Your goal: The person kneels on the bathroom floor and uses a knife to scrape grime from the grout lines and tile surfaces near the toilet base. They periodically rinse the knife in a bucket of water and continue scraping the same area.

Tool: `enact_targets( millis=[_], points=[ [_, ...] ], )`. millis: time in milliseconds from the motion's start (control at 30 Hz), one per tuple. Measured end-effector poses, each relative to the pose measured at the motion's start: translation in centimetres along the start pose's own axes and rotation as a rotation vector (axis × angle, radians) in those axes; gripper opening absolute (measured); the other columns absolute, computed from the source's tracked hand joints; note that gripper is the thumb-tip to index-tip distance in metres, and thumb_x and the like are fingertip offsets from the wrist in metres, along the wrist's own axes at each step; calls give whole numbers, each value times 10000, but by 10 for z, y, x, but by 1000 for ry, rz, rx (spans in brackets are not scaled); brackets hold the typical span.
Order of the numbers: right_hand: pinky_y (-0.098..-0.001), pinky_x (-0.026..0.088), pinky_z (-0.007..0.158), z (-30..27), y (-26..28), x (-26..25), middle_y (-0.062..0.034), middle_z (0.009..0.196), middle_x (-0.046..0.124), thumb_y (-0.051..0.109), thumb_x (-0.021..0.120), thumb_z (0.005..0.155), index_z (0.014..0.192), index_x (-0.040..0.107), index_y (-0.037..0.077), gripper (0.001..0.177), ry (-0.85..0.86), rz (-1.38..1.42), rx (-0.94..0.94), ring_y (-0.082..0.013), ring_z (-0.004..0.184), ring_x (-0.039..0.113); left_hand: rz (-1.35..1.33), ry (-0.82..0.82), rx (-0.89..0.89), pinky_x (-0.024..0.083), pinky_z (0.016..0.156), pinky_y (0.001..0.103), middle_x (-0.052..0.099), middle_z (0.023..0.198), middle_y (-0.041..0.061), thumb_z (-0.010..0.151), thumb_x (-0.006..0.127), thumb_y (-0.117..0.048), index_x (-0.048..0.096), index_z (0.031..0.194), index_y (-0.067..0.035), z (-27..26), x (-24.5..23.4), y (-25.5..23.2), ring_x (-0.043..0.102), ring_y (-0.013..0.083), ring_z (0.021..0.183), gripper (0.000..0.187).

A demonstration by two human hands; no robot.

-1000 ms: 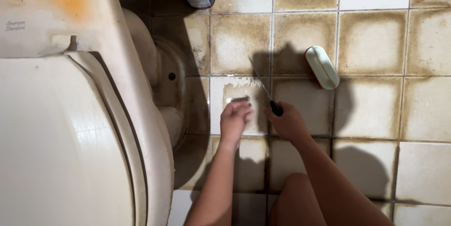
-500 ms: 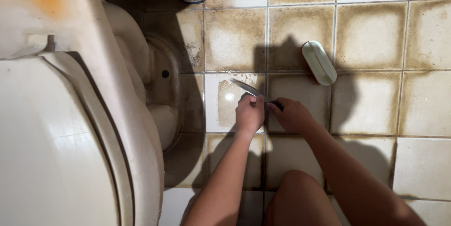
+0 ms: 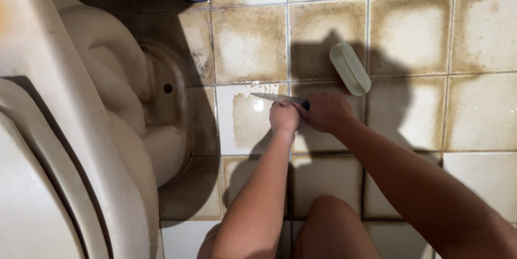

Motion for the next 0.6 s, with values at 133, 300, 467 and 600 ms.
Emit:
enact_targets(
  millis=[133,300,467,600],
  points=[
    [-512,557,842,1,6,15,-194,953,762,618,459,971,955,741,104,586,27,-22,-8,-398,921,722,115,-67,58,501,941,505,702,1075,304,1023,430,-309,683,1061,60,4,-8,-8,655,472,1062,449],
    [-510,569,825,12,-5,19,-179,1009,745,587,547,916,955,750,101,528,84,-75,28,-375,961,722,166,-84,100,506,908,534,709,1012,318,1022,380,-285,684,994,46,15,0,-16,659,496,1006,450],
    [-488,587,829,15,-16,36,-180,1006,761,512,566,930,920,779,111,454,176,-145,44,-351,969,743,170,-141,-24,531,835,541,713,920,307,1058,386,-306,683,926,59,8,0,8,683,496,899,489],
    [-491,579,830,7,-4,30,-195,1003,752,503,568,924,905,781,86,469,108,-84,37,-362,968,732,100,-152,5,525,817,541,724,894,284,1002,462,-290,683,922,47,6,-1,-8,686,476,890,411]
  ],
)
Point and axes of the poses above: each hand's wrist, its own z-axis towards the middle knuckle, its own x-axis out of the palm, y = z × x, the point moved 10 cm from there along z, towards the middle knuckle
